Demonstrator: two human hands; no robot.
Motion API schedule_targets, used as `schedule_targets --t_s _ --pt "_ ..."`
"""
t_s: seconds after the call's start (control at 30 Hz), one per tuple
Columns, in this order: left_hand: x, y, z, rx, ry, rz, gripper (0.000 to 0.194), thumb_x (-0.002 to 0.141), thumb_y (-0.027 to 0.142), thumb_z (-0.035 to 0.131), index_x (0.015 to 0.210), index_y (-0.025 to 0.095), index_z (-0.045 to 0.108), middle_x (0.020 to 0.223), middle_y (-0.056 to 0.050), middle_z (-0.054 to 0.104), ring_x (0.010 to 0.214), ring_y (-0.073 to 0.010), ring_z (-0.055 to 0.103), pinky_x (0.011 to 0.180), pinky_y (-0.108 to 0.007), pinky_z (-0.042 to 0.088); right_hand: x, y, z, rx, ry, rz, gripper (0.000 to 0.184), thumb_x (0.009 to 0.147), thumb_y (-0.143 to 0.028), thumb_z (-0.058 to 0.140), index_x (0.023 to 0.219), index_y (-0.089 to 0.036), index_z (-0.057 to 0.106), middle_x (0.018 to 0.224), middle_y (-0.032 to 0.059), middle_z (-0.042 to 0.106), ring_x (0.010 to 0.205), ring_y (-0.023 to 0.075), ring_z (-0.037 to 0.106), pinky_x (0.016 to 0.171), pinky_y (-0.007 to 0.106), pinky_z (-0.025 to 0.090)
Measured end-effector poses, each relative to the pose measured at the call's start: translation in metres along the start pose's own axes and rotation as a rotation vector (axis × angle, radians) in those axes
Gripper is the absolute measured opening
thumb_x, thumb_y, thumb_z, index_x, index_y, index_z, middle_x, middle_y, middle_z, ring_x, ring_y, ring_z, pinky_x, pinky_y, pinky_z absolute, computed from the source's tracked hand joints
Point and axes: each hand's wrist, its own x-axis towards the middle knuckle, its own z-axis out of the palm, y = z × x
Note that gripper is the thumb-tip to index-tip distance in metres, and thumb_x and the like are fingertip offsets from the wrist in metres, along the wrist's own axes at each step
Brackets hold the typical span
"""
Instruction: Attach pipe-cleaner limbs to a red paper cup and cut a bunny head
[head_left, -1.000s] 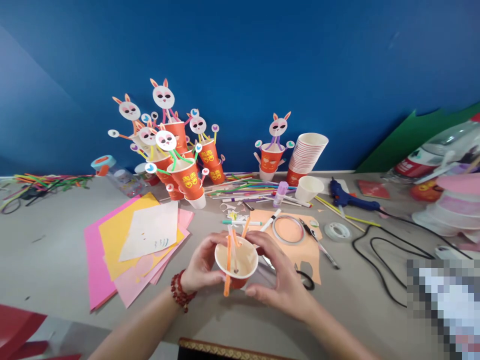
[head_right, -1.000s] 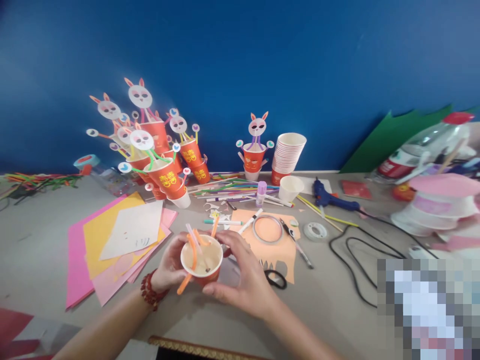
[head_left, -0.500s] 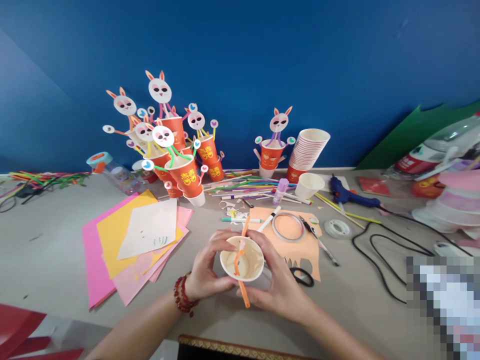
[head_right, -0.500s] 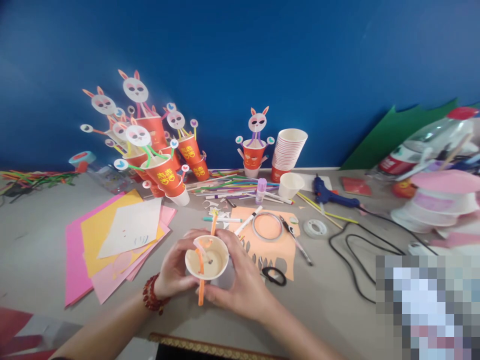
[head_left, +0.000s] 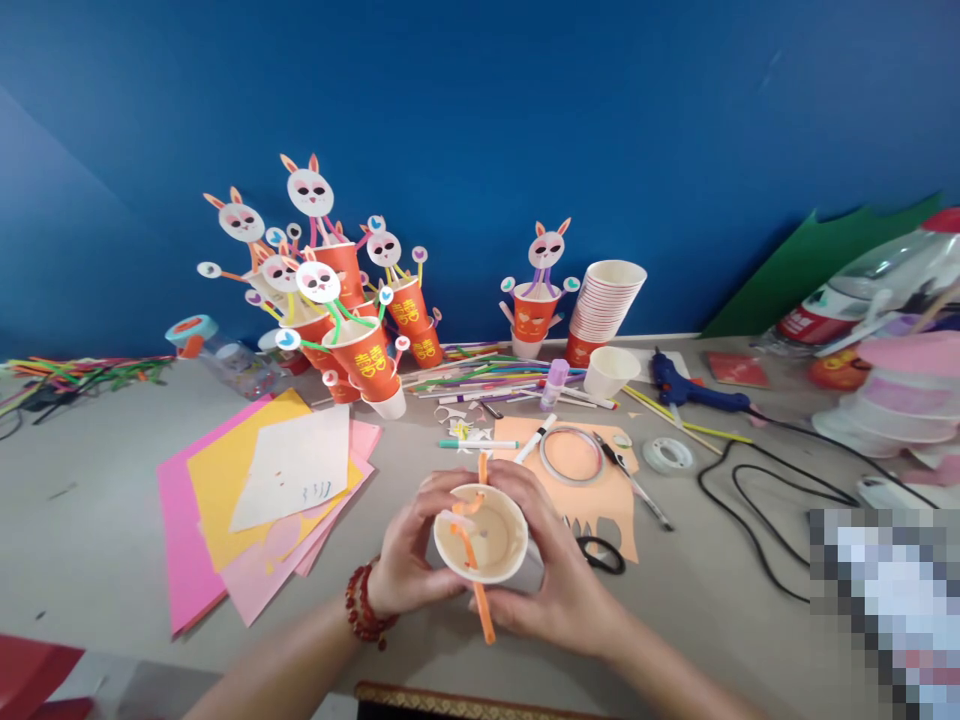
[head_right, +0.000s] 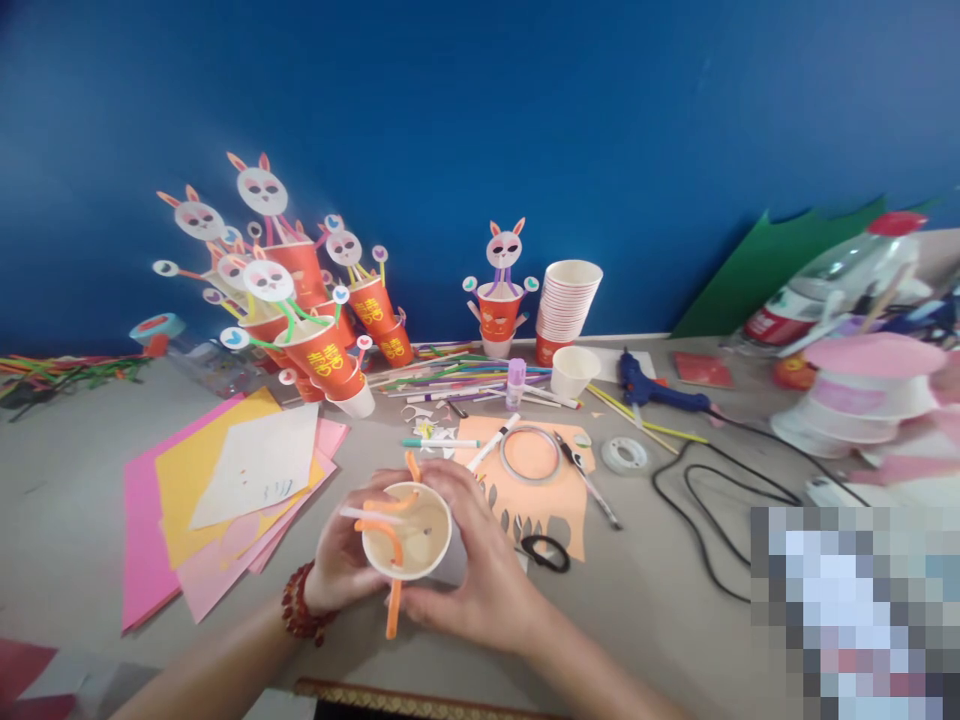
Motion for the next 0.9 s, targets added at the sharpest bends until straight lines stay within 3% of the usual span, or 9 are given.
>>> schedule_targets --t_s 0.6,0.9 --pt "0.0042 0.0074 -0.0033 0.166 -0.034 0.049 0.057 0.074 0.043 0.077 0.122 0.022 0.056 0.118 -0.013 0.06 0.113 -0.03 0.058 0.094 -0.046 0.049 -0.0012 0.0033 -0.0009 0.02 -0.031 -0.021 0.08 0.073 -0.037 0.08 0.141 -0.026 0.038 0.14 0.0116 0.044 0.135 0.032 0.037 0.113 0.046 0.034" --pt "0.0032 0.0063 -0.0013 0.074 -0.037 0.007 0.059 0.075 0.042 0.076 0.126 0.024 0.054 0.125 -0.015 0.058 0.117 -0.0317 0.056 0.096 -0.047 0.048 -0.0008 0.0021 -0.0001 0.053 -0.009 -0.003 0.078 0.074 -0.041 0.079 0.14 -0.027 0.039 0.14 0.0118 0.044 0.136 0.0323 0.036 0.113 0.047 0.034"
